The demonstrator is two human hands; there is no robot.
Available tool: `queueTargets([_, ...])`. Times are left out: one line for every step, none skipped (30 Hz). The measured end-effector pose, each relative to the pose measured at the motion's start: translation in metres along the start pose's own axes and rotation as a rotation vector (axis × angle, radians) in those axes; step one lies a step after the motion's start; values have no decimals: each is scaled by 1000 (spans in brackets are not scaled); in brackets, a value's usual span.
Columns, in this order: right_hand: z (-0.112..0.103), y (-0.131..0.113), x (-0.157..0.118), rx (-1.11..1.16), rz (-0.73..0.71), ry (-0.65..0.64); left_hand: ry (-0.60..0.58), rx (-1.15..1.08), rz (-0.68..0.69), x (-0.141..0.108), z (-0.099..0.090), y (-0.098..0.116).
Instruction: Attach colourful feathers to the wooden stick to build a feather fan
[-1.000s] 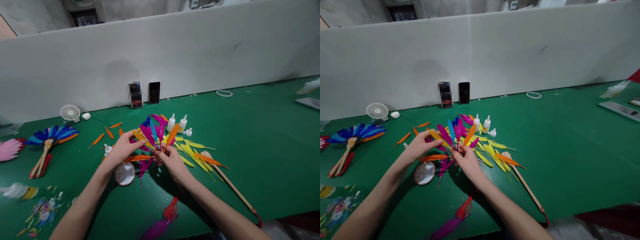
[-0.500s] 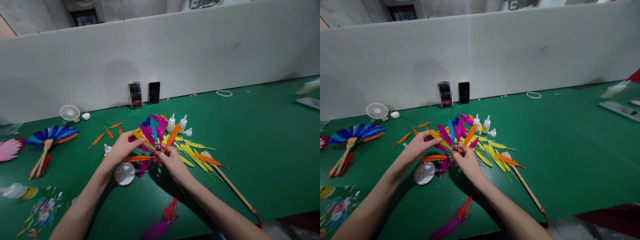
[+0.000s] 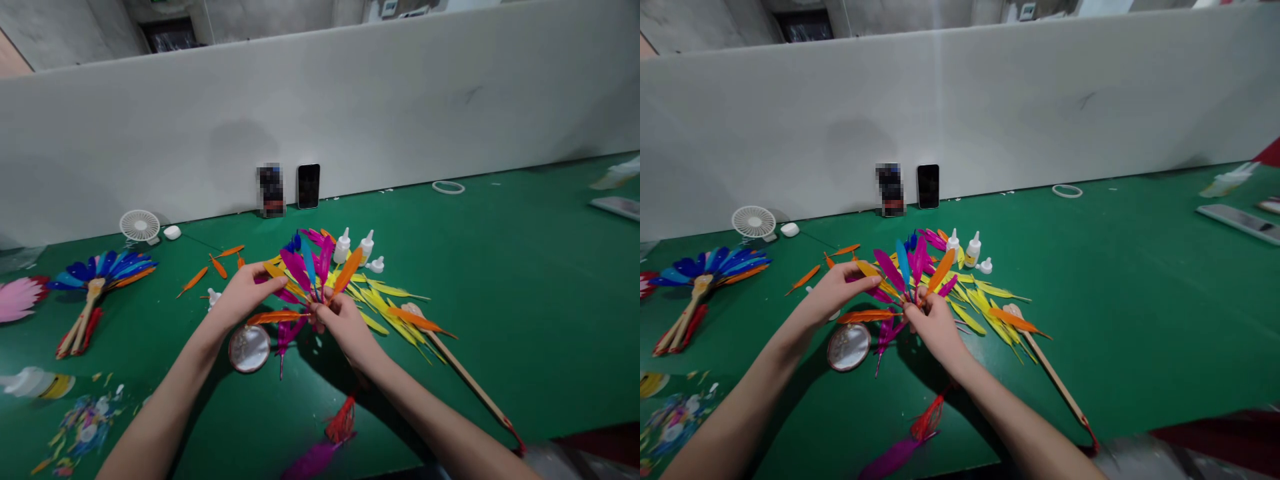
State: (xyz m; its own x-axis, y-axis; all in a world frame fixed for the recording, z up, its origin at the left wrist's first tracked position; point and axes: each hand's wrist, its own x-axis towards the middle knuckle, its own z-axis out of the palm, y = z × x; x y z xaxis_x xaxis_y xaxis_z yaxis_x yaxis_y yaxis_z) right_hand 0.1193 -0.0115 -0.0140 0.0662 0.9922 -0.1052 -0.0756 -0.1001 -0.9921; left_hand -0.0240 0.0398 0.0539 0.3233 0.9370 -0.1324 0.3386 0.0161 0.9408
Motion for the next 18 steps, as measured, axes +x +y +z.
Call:
queueTargets([0, 0, 0, -2, -2, -1, -2, 0, 3, 0, 0, 0])
queueTargets([0, 0, 0, -4, -6, -2, -2, 3, 5, 0, 0, 0])
queueTargets([-1, 0, 0, -5, -10, -2, -3, 6, 7, 1, 0, -1])
queueTargets([-1, 0, 0, -5, -13, -3, -2, 9, 7, 1, 0, -1])
queueTargets([-1, 0, 1, -5, -17, -1, -1, 13, 7, 1, 0, -1])
queueTargets([-1, 0, 1, -6, -19, 1, -1, 17, 6, 1, -1, -1])
queueTargets([-1, 0, 1, -9, -20, 3, -1, 20, 6, 1, -1, -1])
queueTargets([-1, 1, 0, -11, -19, 4, 0, 22, 7, 1, 0, -1])
queueTargets([-1, 1, 0, -13, -19, 6, 1, 25, 11, 1, 0, -1])
queueTargets([-1, 1, 0, -14, -19, 7, 3, 29, 15, 0, 0, -1])
queueTargets([-1, 1, 0, -15, -20, 9, 5, 32, 20, 0, 0, -1])
queueTargets([-1, 2, 0, -14, -22, 11, 6, 36, 25, 0, 0, -1])
queueTargets([-1, 2, 0, -13, -24, 13, 6, 39, 26, 0, 0, -1])
queueTargets([-1, 2, 0, -13, -27, 13, 6, 41, 27, 0, 0, -1])
queueTargets([-1, 2, 0, -12, -28, 12, 4, 42, 28, 0, 0, -1])
queueTargets([-1, 2, 0, -10, -28, 13, 1, 42, 28, 1, 0, -2])
queueTargets([-1, 2, 0, -8, -27, 13, -1, 42, 29, 1, 0, -2])
queueTargets([-1, 1, 0, -7, -27, 13, -2, 43, 31, 1, 0, -2])
